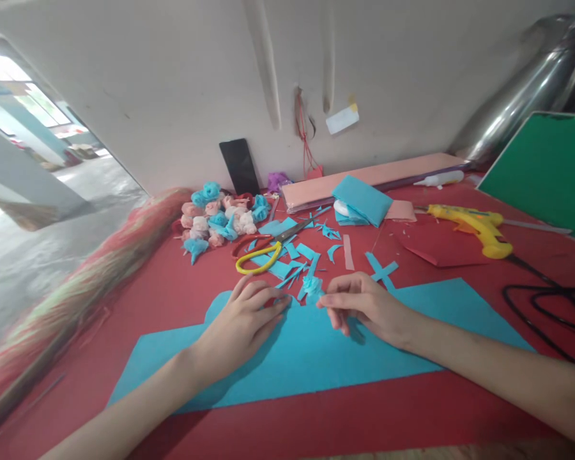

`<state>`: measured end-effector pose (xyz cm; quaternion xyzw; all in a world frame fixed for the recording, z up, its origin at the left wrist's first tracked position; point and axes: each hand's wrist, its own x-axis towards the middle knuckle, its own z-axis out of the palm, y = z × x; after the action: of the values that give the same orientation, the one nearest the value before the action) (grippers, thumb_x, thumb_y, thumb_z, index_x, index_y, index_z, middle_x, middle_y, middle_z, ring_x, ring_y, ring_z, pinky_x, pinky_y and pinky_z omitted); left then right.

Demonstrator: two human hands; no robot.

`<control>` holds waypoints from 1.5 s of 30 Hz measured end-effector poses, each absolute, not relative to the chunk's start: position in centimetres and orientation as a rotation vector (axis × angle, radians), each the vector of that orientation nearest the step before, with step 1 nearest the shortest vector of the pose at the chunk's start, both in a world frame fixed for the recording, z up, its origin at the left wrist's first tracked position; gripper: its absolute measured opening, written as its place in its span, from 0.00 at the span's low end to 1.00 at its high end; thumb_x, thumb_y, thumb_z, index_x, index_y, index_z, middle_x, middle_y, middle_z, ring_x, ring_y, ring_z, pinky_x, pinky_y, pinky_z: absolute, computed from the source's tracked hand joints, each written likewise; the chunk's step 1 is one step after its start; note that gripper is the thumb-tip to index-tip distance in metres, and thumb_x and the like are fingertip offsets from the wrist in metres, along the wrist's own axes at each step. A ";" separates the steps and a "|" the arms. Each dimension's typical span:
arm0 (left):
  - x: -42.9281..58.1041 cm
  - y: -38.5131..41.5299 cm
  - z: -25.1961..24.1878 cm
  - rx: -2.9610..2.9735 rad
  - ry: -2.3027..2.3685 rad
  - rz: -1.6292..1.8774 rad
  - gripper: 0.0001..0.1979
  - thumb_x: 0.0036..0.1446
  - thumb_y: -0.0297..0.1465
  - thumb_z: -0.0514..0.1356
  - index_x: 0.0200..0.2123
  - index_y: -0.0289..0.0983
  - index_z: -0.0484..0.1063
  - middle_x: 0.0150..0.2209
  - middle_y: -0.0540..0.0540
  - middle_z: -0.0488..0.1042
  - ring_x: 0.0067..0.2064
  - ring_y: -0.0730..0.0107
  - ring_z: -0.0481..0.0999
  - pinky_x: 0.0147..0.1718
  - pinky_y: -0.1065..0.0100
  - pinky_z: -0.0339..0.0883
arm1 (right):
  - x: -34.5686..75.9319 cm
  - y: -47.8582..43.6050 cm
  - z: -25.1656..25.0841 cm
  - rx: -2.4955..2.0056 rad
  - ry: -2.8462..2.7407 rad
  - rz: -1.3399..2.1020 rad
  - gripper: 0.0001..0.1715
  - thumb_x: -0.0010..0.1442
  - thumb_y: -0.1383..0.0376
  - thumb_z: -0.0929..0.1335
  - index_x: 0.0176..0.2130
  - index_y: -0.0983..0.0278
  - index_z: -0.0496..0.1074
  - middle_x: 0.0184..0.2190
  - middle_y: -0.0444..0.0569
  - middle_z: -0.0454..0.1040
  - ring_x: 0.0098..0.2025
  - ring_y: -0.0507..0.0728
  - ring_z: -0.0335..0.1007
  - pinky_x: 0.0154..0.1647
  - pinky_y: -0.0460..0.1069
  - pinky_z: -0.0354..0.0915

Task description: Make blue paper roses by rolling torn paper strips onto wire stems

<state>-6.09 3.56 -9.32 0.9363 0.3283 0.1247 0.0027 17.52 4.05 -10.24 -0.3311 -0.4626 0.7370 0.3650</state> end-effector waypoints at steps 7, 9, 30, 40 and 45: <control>-5.7 5.1 -9.9 2.883 1.095 0.569 0.12 0.63 0.29 0.54 0.47 0.37 0.72 0.43 0.42 0.74 0.46 0.60 0.69 0.48 0.55 0.65 | 17.8 4.1 -10.6 -0.820 -1.204 1.901 0.13 0.49 0.62 0.74 0.20 0.67 0.73 0.15 0.43 0.73 0.15 0.46 0.65 0.16 0.42 0.61; -5.6 5.4 -10.1 2.882 1.076 0.605 0.09 0.62 0.30 0.56 0.43 0.40 0.75 0.41 0.45 0.75 0.45 0.61 0.70 0.48 0.55 0.65 | 17.8 4.0 -10.6 -0.814 -1.203 1.897 0.13 0.48 0.62 0.74 0.19 0.67 0.73 0.15 0.43 0.73 0.15 0.47 0.65 0.16 0.42 0.61; -5.2 5.1 -10.6 2.596 1.163 0.811 0.02 0.59 0.29 0.58 0.35 0.38 0.70 0.32 0.49 0.77 0.36 0.66 0.76 0.49 0.54 0.65 | 17.8 3.7 -10.2 -0.768 -1.179 1.853 0.15 0.47 0.57 0.75 0.20 0.65 0.76 0.17 0.43 0.74 0.20 0.48 0.67 0.23 0.44 0.64; -5.5 5.4 -10.3 2.458 1.236 0.815 0.06 0.58 0.31 0.59 0.30 0.39 0.75 0.32 0.49 0.80 0.34 0.66 0.76 0.55 0.50 0.60 | 17.7 3.8 -10.2 -0.785 -1.165 1.856 0.16 0.46 0.56 0.76 0.19 0.65 0.75 0.17 0.43 0.73 0.19 0.48 0.66 0.22 0.44 0.63; -5.5 5.4 -10.1 2.398 1.263 0.789 0.07 0.58 0.32 0.57 0.30 0.39 0.74 0.29 0.49 0.78 0.33 0.66 0.75 0.50 0.53 0.63 | 17.7 3.8 -10.2 -0.785 -1.156 1.857 0.15 0.46 0.57 0.75 0.19 0.65 0.75 0.17 0.43 0.73 0.20 0.48 0.66 0.23 0.44 0.63</control>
<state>-5.48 5.38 -10.07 0.8388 0.4418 0.2760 0.1585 17.67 3.82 -10.24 -0.3100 -0.4565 0.7333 0.3973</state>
